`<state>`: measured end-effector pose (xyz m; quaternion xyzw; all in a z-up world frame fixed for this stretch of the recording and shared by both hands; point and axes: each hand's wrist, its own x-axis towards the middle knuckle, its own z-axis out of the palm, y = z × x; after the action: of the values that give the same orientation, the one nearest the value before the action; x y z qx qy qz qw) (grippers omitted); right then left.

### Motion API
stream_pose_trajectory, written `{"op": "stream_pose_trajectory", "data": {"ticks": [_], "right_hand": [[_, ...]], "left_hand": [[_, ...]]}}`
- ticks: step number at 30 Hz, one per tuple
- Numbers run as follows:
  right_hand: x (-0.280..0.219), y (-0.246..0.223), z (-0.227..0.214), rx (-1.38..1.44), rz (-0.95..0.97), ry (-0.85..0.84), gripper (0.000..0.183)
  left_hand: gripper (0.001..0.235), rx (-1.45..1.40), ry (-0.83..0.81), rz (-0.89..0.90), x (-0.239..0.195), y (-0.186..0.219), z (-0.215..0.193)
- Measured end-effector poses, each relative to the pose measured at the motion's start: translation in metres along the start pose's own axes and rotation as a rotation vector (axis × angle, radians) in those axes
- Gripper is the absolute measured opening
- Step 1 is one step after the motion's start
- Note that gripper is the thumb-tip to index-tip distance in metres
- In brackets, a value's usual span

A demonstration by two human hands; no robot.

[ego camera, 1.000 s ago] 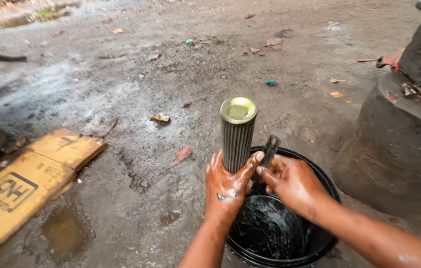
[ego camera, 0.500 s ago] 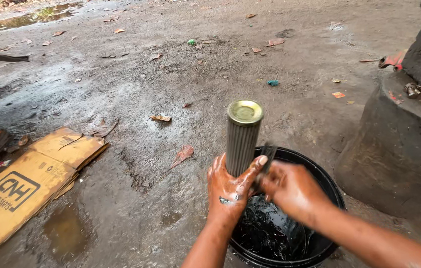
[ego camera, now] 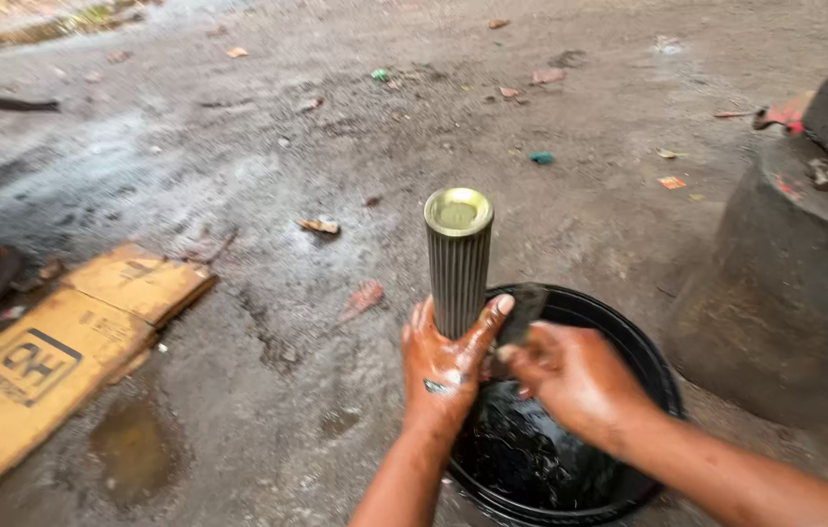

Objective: The person scrubs a cylindrical metal filter with a brush while repeatedly dipping it into a bucket of dark liquid. The person rotates the filter and scrubs different sections to remove grime.

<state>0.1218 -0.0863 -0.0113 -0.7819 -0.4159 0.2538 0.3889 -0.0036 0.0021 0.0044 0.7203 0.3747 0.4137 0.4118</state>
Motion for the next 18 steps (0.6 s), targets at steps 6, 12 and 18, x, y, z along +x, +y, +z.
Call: {"op": "stream_pose_trajectory", "data": {"ticks": [6,12,18], "right_hand": [[0.002,0.0064,-0.0034,-0.002,0.016,0.007,0.027],[0.0006,0.0001,-0.0031,0.024,0.037,-0.022,0.022],[-0.0008,-0.0016,-0.0018,0.092,0.092,-0.051,0.02]], "left_hand": [[0.053,-0.056,-0.02,-0.047,-0.0007,-0.0025,0.004],[0.053,0.007,0.0,-0.001,0.0001,-0.0058,0.0019],[0.054,-0.118,-0.065,-0.156,-0.0028,-0.0007,0.0026]]}}
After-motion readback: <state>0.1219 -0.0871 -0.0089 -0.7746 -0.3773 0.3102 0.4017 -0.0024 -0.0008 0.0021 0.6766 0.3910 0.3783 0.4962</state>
